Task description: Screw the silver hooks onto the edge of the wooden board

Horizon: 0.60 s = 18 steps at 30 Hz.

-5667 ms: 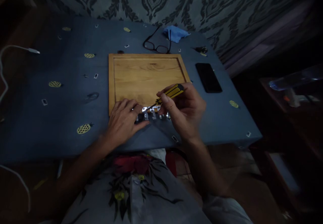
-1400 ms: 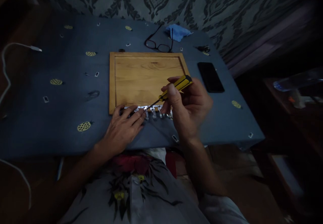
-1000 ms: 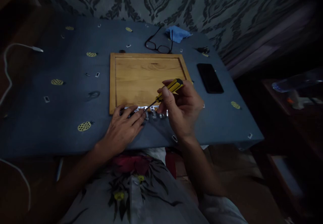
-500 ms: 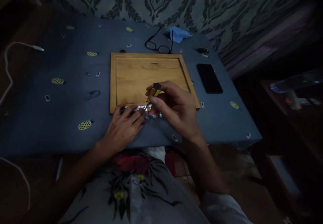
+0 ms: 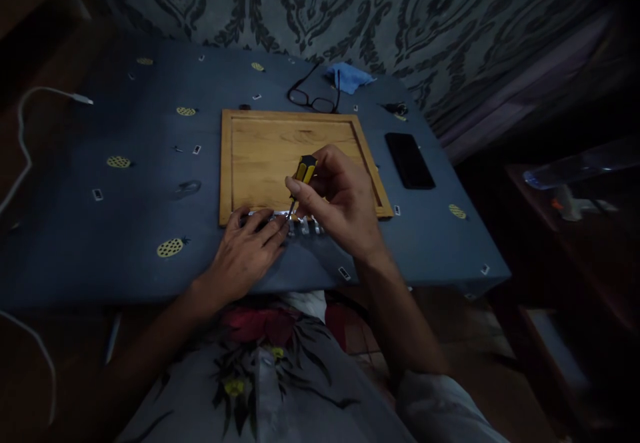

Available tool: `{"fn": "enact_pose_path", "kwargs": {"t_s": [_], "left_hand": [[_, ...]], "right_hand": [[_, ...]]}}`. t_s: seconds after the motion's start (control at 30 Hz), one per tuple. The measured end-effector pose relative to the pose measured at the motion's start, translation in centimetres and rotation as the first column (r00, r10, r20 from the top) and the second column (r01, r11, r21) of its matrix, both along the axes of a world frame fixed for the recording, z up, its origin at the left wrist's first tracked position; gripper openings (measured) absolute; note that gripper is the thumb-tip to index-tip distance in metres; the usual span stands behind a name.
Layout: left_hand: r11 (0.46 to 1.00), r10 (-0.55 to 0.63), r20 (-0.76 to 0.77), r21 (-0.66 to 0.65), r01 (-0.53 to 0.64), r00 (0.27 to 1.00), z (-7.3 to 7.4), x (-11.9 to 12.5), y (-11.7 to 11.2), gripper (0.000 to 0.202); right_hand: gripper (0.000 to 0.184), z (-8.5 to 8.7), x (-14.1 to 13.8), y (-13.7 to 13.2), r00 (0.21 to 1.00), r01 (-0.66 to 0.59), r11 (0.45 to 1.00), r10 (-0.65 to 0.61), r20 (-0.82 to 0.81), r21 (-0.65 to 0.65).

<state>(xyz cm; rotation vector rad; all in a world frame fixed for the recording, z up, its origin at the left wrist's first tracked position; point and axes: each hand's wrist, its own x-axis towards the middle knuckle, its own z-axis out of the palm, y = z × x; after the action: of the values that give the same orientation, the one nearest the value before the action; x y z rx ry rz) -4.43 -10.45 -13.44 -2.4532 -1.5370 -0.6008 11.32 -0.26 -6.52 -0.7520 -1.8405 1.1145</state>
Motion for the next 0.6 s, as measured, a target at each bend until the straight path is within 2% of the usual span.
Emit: {"fn": "enact_pose_path", "kwargs": {"t_s": [0.2,0.43,0.6], "left_hand": [[0.999,0.003,-0.005,0.035,-0.003,1.0,-0.06,0.05,0.06,0.027],[0.999,-0.003,0.011,0.053,0.003,1.0,-0.08,0.06,0.09,0.027],[0.997,-0.001,-0.008,0.072,0.001,1.0,0.03,0.02,0.09,0.026]], "right_hand": [[0.027,1.12,0.96,-0.3,0.993,-0.105,0.994,0.107,0.053,-0.042],[0.04,0.28,0.41,-0.29,0.996,-0.085,0.989,0.082,-0.03,-0.12],[0.034,0.67,0.61,-0.49,0.995,-0.1,0.99,0.1,-0.005,-0.098]]}}
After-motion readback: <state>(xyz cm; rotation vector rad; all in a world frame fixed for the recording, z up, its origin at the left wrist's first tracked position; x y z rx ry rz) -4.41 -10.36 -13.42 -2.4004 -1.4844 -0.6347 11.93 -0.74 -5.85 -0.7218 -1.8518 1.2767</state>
